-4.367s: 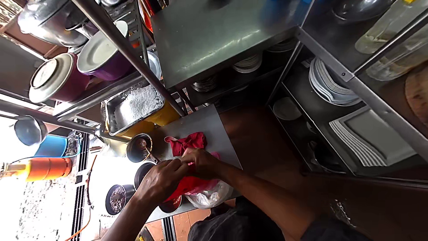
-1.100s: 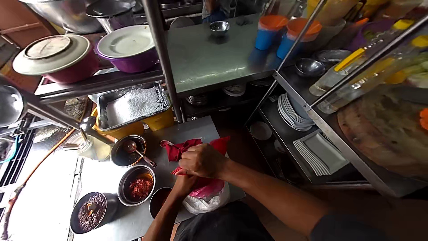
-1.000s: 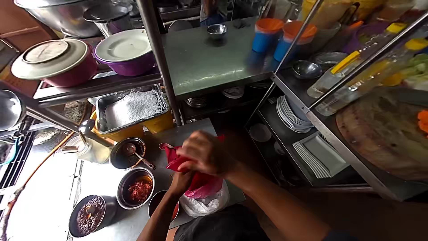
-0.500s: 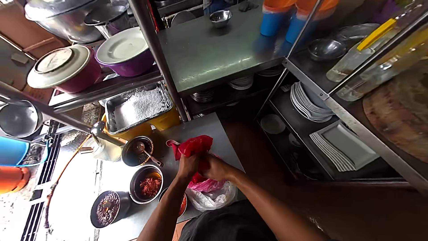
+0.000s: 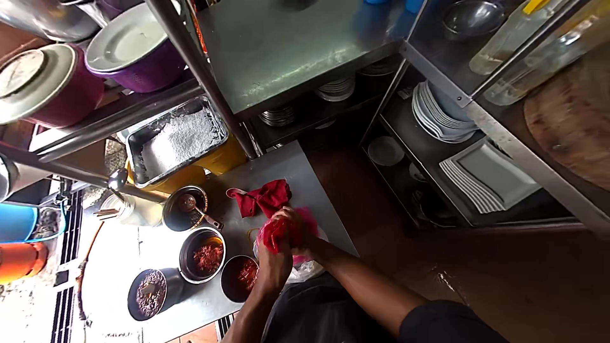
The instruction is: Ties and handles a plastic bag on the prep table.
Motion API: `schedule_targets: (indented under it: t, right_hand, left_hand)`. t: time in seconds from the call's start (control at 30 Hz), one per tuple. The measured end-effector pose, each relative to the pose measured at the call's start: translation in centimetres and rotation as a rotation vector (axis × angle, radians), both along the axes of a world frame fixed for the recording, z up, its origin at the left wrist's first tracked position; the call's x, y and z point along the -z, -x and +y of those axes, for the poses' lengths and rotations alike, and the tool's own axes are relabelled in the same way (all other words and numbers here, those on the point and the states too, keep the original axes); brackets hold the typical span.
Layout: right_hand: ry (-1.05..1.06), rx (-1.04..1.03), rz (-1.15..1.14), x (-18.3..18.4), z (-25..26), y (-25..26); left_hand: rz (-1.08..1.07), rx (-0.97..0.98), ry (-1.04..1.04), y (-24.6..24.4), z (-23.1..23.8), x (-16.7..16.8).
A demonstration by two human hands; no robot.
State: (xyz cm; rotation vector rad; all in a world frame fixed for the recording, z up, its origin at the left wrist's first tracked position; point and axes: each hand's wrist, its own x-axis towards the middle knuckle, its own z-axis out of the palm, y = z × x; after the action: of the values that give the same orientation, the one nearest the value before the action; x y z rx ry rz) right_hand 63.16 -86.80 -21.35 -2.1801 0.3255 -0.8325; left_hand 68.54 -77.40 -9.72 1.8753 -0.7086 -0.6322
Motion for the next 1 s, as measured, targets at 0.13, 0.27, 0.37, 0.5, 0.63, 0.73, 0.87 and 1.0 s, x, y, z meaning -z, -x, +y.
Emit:
schedule_targets:
  t: [0.13, 0.27, 0.37, 0.5, 0.63, 0.73, 0.87, 1.0]
  right_hand:
    - [0.223, -0.058, 0.225, 2.4, -0.1, -0.5]
    - [0.025, -0.147, 0.426, 0.3, 0.3, -0.6]
    - [-0.178, -0.176, 0.47, -3.7, -1.2, 0.1]
    - [-0.253, -0.186, 0.609, -10.4, -4.5, -0.3]
    - [-0.118, -0.329, 0.865, -9.0, -5.6, -0.3]
    - [-0.195, -0.29, 0.794, -7.0, -5.7, 0.0]
    - [-0.364, -0.196, 0.747, -6.6, -5.2, -0.7]
    - [-0.641, -0.079, 0.682, -7.4, -2.4, -1.7]
  left_hand:
    - [0.152, -0.119, 0.042, 1.1, 0.8, 0.0]
    - [0.149, -0.115, 0.037, -0.6, 0.4, -1.3]
    - [0.164, -0.084, 0.019, -3.5, -1.2, -2.4]
    - [0.145, -0.004, 0.009, -4.7, -2.3, -2.2]
    - [0.042, 0.315, 0.089, -6.8, -1.4, 0.2]
    - [0.003, 0.4, -0.086, -8.2, 0.6, 3.7]
    - [-0.103, 0.386, -0.395, -7.5, 1.4, 9.9]
    - [-0.137, 0.163, -0.303, -5.7, 0.1, 11.6]
